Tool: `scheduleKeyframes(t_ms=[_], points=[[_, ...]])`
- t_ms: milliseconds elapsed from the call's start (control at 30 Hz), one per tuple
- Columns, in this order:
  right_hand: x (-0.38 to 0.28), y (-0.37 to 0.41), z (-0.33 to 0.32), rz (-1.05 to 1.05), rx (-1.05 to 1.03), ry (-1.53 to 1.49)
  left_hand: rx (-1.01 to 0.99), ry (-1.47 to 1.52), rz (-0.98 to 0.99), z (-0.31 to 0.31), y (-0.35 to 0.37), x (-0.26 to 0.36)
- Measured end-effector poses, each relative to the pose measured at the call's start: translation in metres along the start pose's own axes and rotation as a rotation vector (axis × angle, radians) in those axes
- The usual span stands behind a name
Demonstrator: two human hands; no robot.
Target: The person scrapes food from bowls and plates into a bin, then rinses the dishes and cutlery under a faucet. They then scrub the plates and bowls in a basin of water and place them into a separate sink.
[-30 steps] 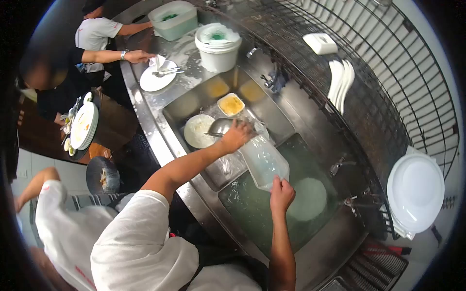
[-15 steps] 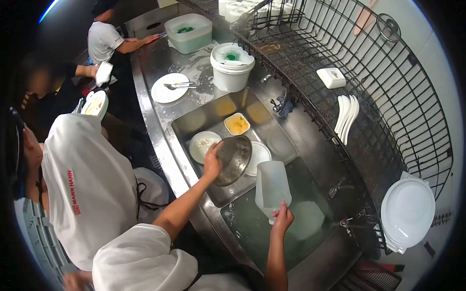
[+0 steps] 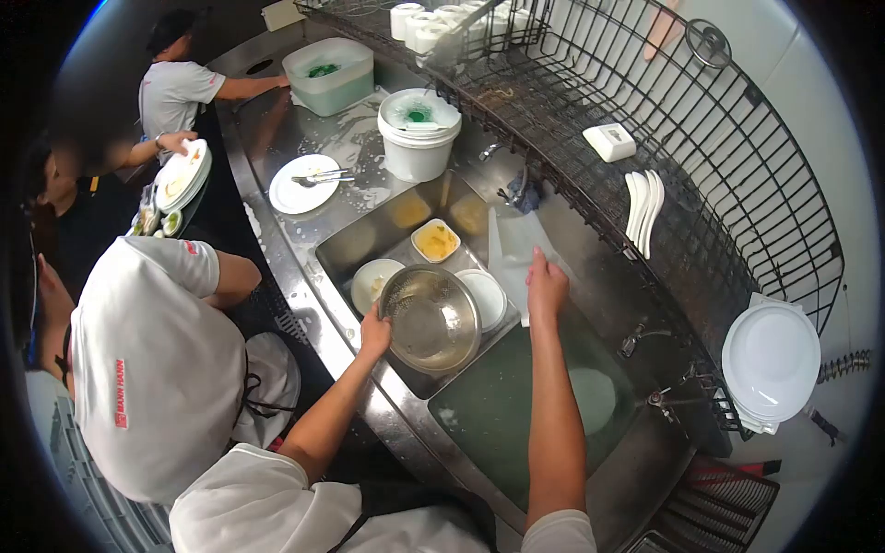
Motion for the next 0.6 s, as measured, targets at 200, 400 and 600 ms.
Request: scheduleKeyframes(t_ms=[200, 400, 600], points=[[-0.002, 0.019, 0.031, 0.064, -0.040, -0.442, -0.046, 0.098, -0.039, -0.023, 0.005, -0.016], [0.032, 0.077, 0.037, -0.051, -0.017, -0.525, -0.028, 0.360, -0.019, -0.049, 0.016, -0.022], [0.057, 0.133, 0.020, -0.115, -0.067, -0.372, 0.036, 0.315, 0.007, -0.092, 0.024, -0.039]])
Point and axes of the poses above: each hand's wrist, its own y-axis away from the middle knuckle, its own z-axis out of the palm, x = y × z, the point moved 1 cm from there along -y, towards the middle knuckle, and after that the axes turned 1 degree about -y, right-handed, at the moved point
